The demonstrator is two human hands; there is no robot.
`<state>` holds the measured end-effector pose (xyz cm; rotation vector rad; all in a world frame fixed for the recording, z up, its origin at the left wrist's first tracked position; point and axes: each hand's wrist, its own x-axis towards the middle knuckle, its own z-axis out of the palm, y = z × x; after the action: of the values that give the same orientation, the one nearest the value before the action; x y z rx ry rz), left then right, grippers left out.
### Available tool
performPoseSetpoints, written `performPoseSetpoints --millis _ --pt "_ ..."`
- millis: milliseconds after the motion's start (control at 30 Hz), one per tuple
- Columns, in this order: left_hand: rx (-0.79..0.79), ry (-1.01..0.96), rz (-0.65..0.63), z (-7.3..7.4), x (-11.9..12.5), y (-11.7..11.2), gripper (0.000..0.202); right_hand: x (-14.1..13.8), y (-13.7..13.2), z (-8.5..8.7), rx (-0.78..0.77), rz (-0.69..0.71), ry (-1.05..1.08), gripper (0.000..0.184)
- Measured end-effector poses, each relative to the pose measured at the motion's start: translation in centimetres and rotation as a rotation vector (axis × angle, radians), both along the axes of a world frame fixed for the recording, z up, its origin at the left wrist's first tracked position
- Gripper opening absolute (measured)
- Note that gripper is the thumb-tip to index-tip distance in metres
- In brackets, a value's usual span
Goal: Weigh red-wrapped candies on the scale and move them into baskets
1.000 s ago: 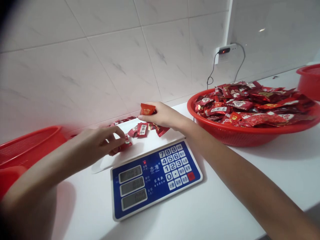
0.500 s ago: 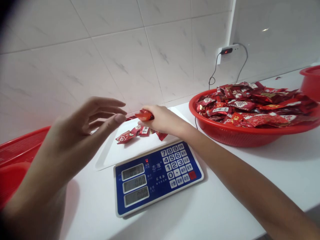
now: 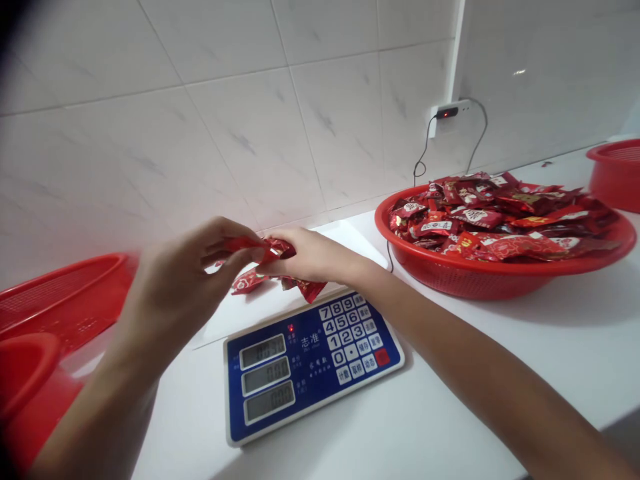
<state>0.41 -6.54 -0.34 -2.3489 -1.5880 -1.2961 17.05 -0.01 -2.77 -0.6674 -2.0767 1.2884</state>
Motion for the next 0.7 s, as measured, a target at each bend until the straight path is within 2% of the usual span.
performPoseSetpoints --millis 133,267,333,433,567,633,700 --pt "0.03 -0.199 0.075 0.1 -0.6 0.1 0.006 -0.4 1.2 -0.6 -0.154 -0.159 0.284 0.02" --pt "-0.174 -0.468 -0.088 -0.5 -0.2 0.6 0.007 -0.9 1.5 -0.3 -0.364 -0.384 0.704 0.034" --pt "-0.287 -0.508 -0.143 -1.0 0.5 0.7 0.008 -1.1 1.2 -0.1 -0.349 -0.447 0.805 0.036" --pt "-0.355 -0.423 -0.127 -1.6 1.6 0.6 0.012 -1.5 0.5 0.0 -0.152 -0.428 0.778 0.033" --pt "-0.368 -0.193 -0.076 -1.8 2.2 0.4 0.031 -1.8 -0.1 -0.3 0.063 -0.415 0.677 0.028" --pt "-0.349 -0.08 -0.05 -1.6 2.0 0.4 0.032 -1.8 -0.2 -0.2 0.067 -0.403 0.651 0.024" --pt "-0.358 -0.054 -0.081 -1.3 1.6 0.6 0.033 -1.7 -0.2 0.0 -0.039 -0.344 0.626 0.019"
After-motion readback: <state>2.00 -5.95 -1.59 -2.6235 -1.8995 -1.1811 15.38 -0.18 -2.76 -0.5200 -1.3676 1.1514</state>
